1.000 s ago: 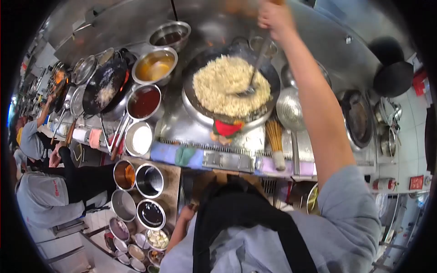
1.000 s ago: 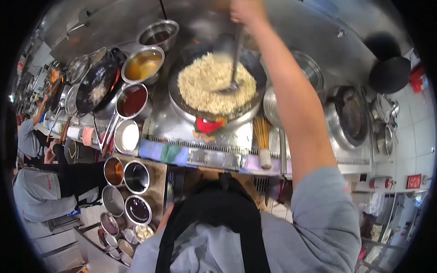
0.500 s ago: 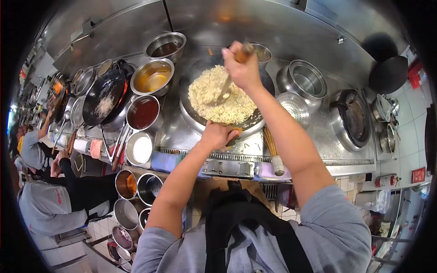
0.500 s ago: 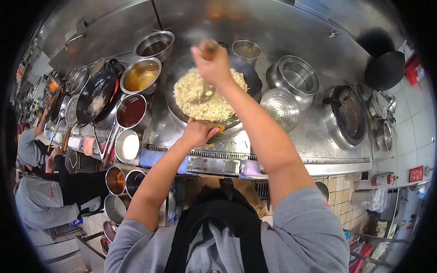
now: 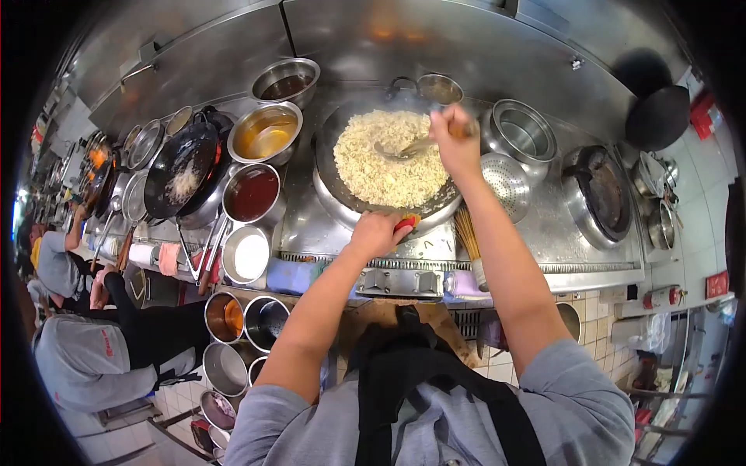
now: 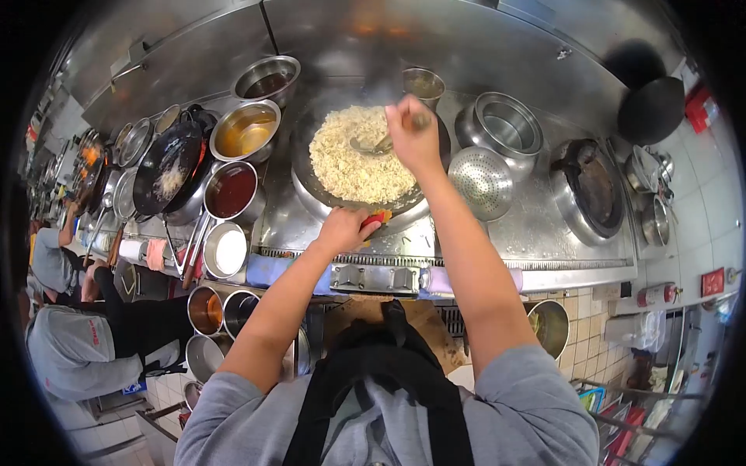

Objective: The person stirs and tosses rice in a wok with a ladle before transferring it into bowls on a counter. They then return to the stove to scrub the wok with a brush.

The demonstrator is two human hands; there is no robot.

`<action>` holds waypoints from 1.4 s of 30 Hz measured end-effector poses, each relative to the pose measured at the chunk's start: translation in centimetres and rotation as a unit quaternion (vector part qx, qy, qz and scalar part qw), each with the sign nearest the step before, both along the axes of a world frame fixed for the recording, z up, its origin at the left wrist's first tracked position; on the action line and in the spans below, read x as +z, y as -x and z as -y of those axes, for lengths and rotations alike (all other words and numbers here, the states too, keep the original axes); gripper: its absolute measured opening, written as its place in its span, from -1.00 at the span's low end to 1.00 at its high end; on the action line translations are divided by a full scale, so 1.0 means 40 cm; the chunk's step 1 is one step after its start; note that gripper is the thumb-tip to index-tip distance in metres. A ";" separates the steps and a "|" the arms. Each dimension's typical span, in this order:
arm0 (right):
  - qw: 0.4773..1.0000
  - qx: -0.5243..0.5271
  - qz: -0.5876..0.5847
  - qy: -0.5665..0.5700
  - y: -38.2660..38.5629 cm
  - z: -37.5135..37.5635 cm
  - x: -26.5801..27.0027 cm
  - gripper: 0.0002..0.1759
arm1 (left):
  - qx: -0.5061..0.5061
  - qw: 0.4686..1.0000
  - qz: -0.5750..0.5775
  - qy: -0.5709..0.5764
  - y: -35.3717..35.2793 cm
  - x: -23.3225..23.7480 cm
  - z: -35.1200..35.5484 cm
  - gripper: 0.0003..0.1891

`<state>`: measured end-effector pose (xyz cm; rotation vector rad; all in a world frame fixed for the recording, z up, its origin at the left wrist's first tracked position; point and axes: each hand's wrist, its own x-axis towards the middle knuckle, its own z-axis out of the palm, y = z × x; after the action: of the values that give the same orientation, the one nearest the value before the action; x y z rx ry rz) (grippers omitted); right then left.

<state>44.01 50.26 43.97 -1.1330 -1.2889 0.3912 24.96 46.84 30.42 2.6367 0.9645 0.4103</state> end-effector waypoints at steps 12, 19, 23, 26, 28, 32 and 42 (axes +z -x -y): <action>0.714 0.144 -0.602 0.329 0.117 0.499 -0.293 -0.37 | 0.042 0.995 0.082 -0.036 -0.023 -0.034 0.004 -0.64; 0.869 0.017 -0.105 0.483 0.092 0.331 -0.174 -0.51 | 0.079 0.986 0.136 -0.056 -0.027 -0.032 0.015 -0.69; 0.887 -0.085 0.288 0.352 0.086 0.462 -0.197 -0.34 | 0.076 0.988 0.118 -0.060 -0.026 -0.038 0.010 -0.68; 0.800 -0.114 0.357 0.468 0.083 0.488 -0.200 -0.27 | 0.075 0.992 0.097 -0.037 -0.024 -0.028 0.010 -0.66; 0.807 -0.090 0.357 0.461 0.043 0.473 -0.255 -0.25 | 0.073 0.991 0.100 -0.042 -0.027 -0.037 0.008 -0.65; 0.900 -0.013 0.137 0.413 0.056 0.490 -0.126 -0.28 | 0.075 0.992 0.102 -0.027 -0.026 -0.027 0.008 -0.66; 0.631 0.255 -0.677 0.280 0.094 0.559 -0.063 -0.46 | 0.087 0.982 0.152 -0.070 -0.027 -0.039 0.012 -0.70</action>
<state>40.26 27.91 41.44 -0.5360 -0.0083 1.7708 26.03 46.36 28.84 2.5144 1.0981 0.9229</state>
